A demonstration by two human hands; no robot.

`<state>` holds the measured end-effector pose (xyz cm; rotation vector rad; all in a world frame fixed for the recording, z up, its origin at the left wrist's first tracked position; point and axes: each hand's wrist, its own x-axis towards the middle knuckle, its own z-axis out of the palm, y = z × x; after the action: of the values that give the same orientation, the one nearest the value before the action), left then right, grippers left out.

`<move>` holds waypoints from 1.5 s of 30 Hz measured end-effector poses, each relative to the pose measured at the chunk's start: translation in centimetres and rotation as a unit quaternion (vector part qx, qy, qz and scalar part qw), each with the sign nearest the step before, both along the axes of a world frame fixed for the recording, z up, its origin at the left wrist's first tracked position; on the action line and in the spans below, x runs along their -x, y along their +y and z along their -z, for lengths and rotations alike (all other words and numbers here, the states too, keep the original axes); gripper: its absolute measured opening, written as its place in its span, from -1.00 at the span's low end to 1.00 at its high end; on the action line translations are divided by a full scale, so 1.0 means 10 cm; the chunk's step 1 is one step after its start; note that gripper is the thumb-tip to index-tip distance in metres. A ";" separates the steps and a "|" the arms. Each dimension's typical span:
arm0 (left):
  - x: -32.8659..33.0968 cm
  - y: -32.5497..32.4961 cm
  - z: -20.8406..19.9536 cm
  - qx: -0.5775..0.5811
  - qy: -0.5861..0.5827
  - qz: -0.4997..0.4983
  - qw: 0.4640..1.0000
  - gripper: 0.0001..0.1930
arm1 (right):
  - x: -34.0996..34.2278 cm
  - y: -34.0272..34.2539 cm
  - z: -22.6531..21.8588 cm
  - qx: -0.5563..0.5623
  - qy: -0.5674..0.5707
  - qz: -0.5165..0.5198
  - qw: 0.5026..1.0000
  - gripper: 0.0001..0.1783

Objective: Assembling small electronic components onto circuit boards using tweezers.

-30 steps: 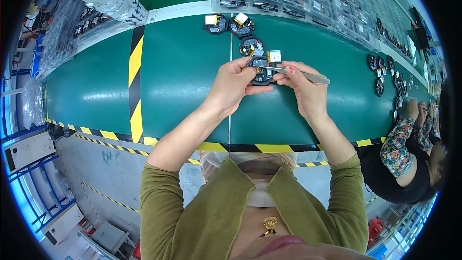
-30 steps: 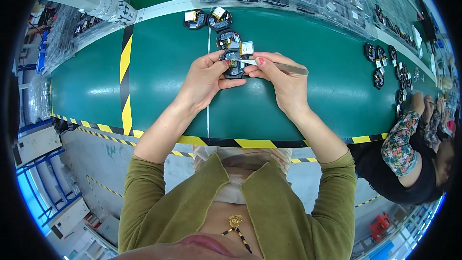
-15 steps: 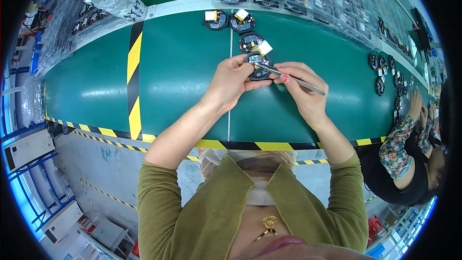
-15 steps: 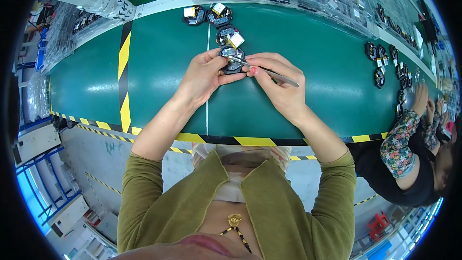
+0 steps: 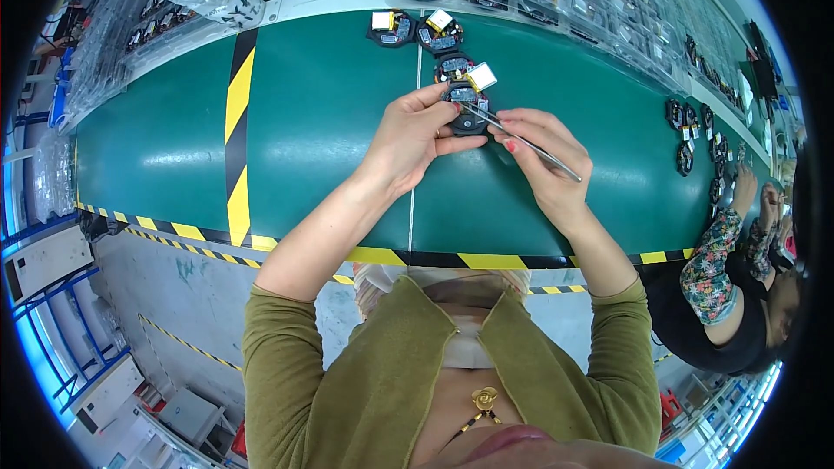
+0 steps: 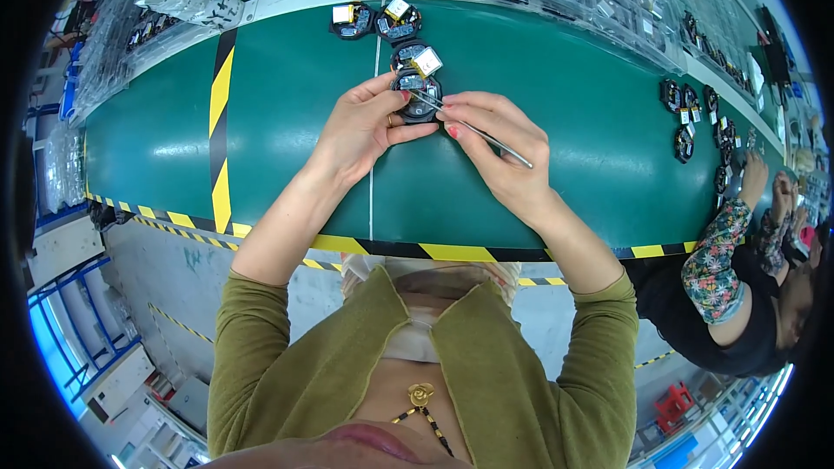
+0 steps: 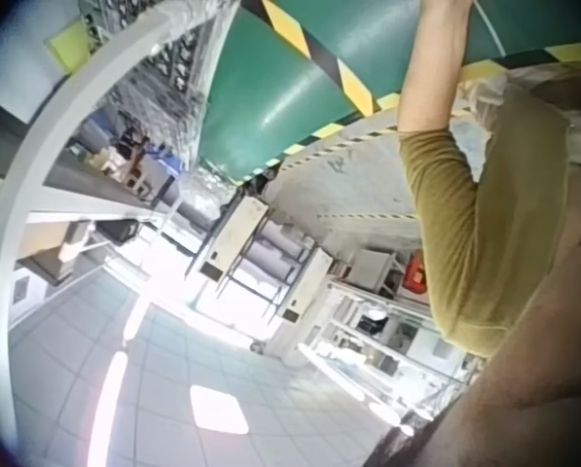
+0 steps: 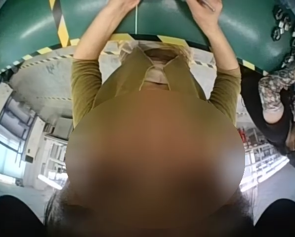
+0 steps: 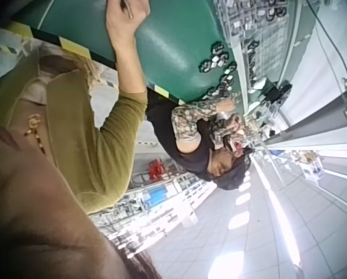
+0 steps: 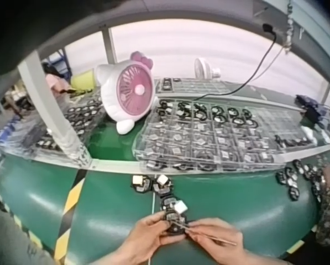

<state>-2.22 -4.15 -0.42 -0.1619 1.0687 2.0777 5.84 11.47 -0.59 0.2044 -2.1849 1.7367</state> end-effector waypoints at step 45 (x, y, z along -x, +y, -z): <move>0.00 0.02 -0.03 0.038 0.028 0.029 0.998 -0.78 | 0.01 0.01 -0.04 -0.105 0.045 0.007 0.993 -0.81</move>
<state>-2.22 -3.94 -0.14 -0.1088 1.1728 2.0021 5.72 11.61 -0.16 0.3118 -2.2949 1.4601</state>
